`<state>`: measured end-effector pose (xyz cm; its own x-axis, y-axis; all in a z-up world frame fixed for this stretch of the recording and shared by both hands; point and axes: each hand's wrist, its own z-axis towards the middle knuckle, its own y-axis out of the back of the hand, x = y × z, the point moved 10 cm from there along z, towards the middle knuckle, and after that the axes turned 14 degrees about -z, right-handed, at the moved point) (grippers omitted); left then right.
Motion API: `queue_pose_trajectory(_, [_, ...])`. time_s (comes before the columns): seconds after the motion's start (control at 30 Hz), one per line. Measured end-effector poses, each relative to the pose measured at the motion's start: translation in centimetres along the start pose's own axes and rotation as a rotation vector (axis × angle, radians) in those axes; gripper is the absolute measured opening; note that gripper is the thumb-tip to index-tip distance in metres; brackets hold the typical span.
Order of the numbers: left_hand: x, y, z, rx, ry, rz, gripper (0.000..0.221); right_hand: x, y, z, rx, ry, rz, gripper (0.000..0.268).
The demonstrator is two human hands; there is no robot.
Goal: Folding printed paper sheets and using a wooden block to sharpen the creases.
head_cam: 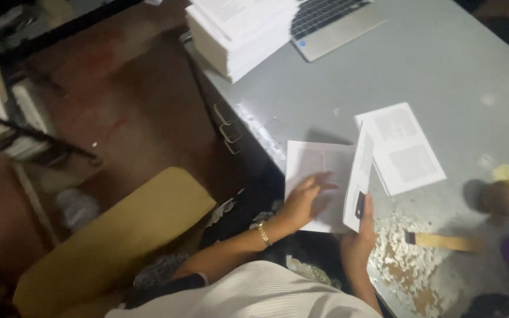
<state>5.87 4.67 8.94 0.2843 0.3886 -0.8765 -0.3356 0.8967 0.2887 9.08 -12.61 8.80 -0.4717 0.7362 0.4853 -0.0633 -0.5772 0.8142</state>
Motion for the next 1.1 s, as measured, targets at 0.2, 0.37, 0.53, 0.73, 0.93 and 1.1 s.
queue_pose_trajectory(0.2, [4.4,8.2,-5.1,-0.320,0.430,-0.044,0.050,1.3,-0.6,-0.4,0.021,0.135,-0.113,0.099])
queue_pose_trajectory(0.37, [4.4,7.7,-4.5,-0.235,0.371,-0.348,0.038,2.4,-0.7,-0.3,0.009,0.046,-0.120,0.068])
queue_pose_trajectory(0.53, [3.3,8.7,-3.4,-0.058,0.457,-0.508,0.049,5.2,-1.8,-0.5,0.018,0.220,-0.240,0.071])
queue_pose_trajectory(0.73, [8.5,7.9,-5.2,-0.163,0.302,-0.563,0.041,13.7,-1.3,1.0,0.251,0.256,-0.243,0.084])
queue_pose_trajectory(0.93, [8.8,10.2,-5.8,-0.245,0.482,-0.748,0.030,6.4,-6.7,-0.7,0.208,0.417,-0.473,0.089])
queue_pose_trajectory(1.1, [9.8,11.8,-5.7,-0.274,0.493,-0.692,0.021,5.6,-8.7,-0.7,0.216,0.510,-0.570,0.071])
